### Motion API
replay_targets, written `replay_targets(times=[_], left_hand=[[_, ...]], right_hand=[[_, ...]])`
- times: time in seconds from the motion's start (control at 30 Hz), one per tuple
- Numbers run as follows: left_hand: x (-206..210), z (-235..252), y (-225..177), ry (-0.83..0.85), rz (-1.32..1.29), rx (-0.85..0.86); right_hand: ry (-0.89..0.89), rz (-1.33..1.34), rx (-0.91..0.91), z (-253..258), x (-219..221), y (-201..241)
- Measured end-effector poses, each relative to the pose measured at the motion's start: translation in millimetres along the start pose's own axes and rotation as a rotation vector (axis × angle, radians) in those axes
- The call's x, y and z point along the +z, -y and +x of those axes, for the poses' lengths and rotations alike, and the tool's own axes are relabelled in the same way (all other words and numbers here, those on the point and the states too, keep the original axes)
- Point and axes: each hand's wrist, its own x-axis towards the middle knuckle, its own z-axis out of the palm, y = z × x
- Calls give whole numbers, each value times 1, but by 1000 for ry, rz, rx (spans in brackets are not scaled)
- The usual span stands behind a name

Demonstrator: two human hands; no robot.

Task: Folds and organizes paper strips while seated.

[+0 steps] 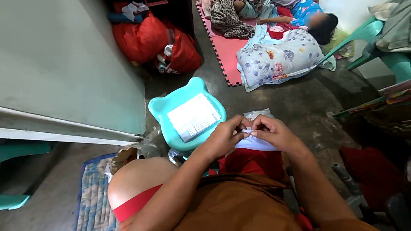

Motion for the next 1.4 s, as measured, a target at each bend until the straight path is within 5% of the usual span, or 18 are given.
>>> replay_targets(times=[0.43, 0.67, 0.77, 0.87, 1.07, 1.4], left_hand=[[9, 3, -6, 7, 15, -71], [7, 13, -18, -45, 111, 83], [5, 21, -27, 1, -61, 94], [9, 31, -41, 18, -198, 81], [26, 55, -56, -7, -53, 246], [42, 77, -56, -65, -71, 203]], right_hand=[[-79, 63, -124, -10, -1, -10], [-105, 61, -99, -21, -10, 6], [-98, 109, -128, -29, -16, 13], [-42, 104, -97, -39, -27, 20], [-77, 131, -48, -59, -44, 14], [-193, 187, 45, -98, -74, -3]])
